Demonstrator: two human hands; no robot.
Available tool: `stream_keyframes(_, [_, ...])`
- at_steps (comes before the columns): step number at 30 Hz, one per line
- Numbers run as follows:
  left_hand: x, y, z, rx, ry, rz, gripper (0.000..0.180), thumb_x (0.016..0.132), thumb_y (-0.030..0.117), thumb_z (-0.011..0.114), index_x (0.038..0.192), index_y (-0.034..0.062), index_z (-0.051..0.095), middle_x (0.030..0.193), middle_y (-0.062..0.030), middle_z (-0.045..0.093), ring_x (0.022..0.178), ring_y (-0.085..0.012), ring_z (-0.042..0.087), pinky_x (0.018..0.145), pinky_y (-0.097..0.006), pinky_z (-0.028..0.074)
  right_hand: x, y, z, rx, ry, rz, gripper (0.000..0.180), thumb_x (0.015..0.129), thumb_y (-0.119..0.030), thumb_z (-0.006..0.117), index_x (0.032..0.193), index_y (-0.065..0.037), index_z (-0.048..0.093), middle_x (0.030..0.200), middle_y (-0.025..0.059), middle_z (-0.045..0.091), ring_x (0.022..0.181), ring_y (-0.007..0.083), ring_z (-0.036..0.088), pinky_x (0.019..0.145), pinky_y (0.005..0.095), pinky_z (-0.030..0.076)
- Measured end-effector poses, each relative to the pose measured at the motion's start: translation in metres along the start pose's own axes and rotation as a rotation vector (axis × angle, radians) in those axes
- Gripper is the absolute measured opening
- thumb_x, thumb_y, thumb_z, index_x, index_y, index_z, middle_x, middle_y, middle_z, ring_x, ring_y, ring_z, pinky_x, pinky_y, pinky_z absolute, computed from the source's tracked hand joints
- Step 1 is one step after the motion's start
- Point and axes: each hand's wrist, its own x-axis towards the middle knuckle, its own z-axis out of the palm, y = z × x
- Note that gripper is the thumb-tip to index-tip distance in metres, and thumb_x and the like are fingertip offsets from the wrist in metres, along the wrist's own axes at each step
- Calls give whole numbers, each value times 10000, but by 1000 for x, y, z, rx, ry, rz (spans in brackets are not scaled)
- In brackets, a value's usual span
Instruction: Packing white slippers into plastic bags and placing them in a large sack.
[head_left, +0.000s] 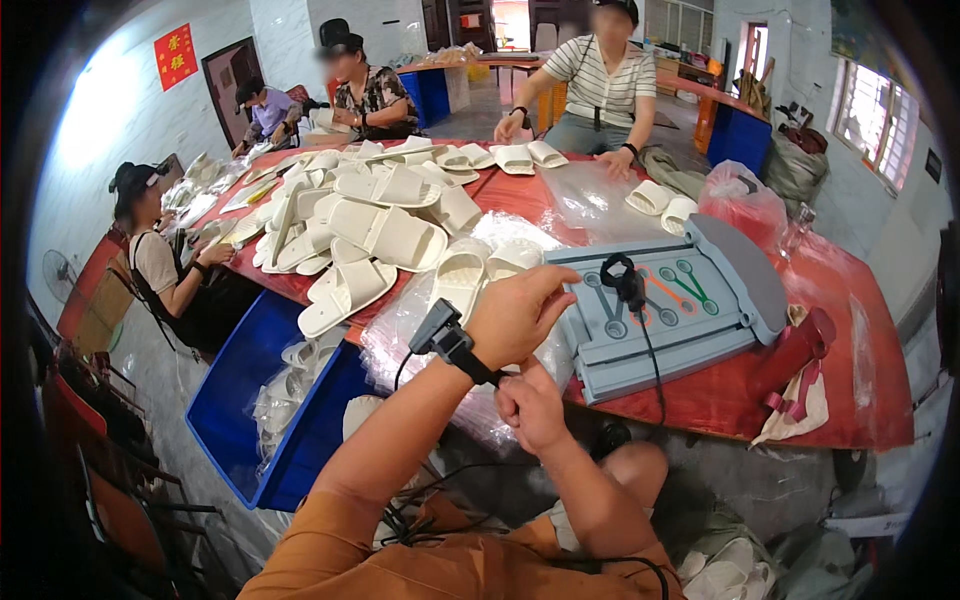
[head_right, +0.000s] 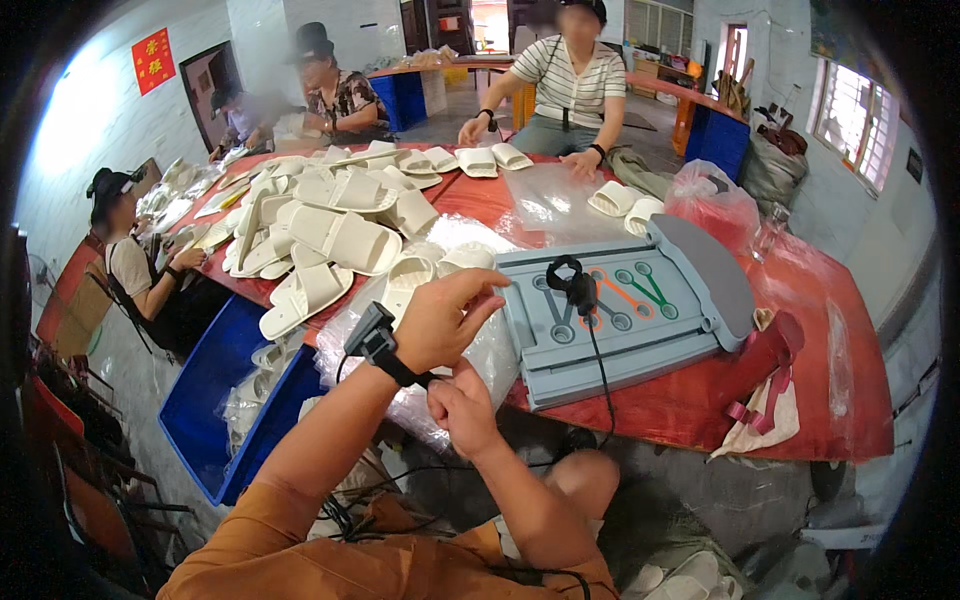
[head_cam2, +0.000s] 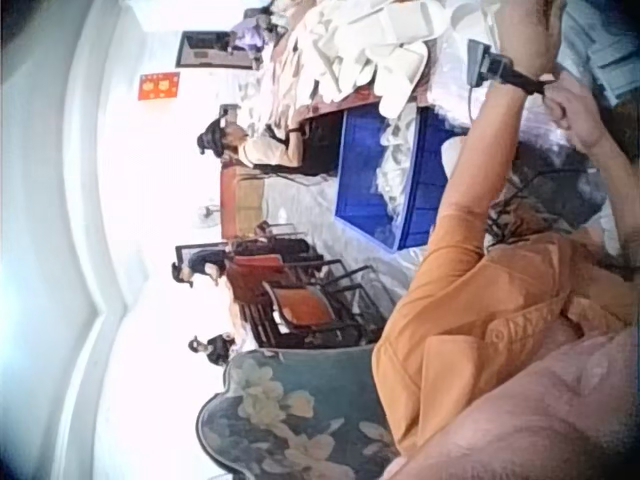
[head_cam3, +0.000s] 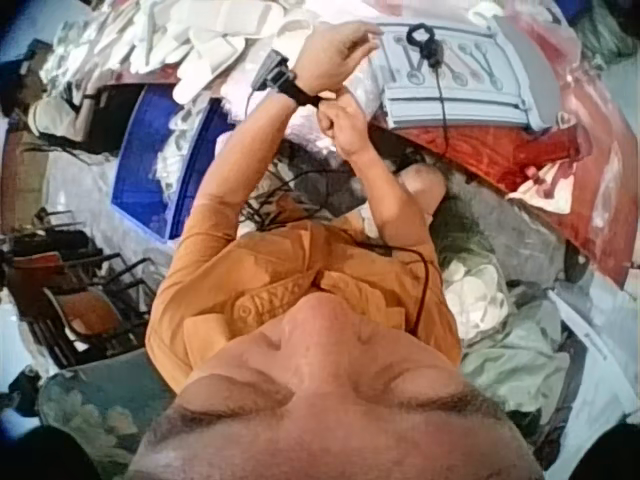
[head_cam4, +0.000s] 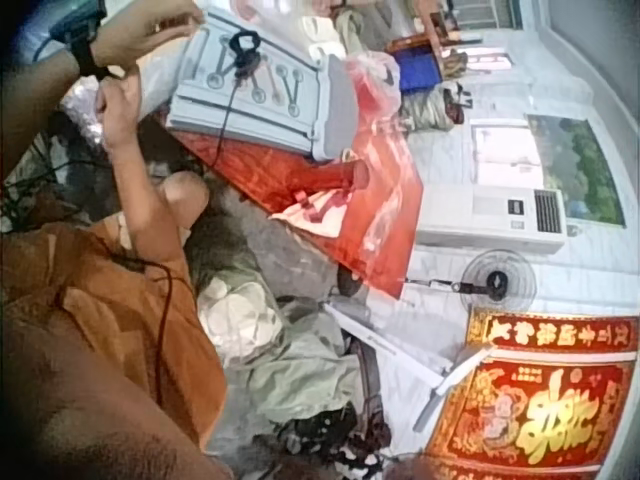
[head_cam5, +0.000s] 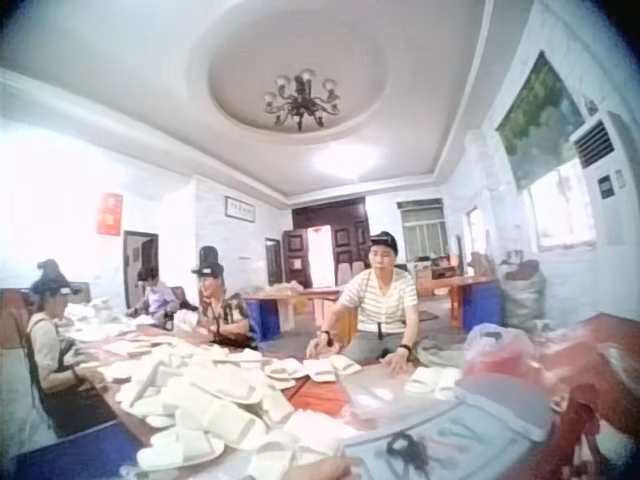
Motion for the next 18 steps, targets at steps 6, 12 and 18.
stream_keyframes(6, [4,3,2,-1820,204,-790,283,944,142,627,1195,31,556,762,5,562,646,-100,548,594,-260,487,-2,6,7,-49,69,-43,234,909,-36,490,1143,-42,490,605,32,454,475,87,403,401,216,302])
stream_keyframes(12, [-3,-2,5,-557,-58,-300,137,947,129,628,1050,40,640,863,-49,662,711,-150,623,630,-269,491,2,13,1,-69,112,97,152,876,-28,534,1026,-14,517,654,30,477,471,77,401,385,210,297])
stream_keyframes(18, [-8,-18,-3,-48,110,-199,160,919,112,647,1049,18,652,853,-118,670,697,-198,629,640,-302,499,-7,-5,6,-262,103,159,145,921,-92,574,1029,-8,528,678,25,548,515,74,471,423,215,356])
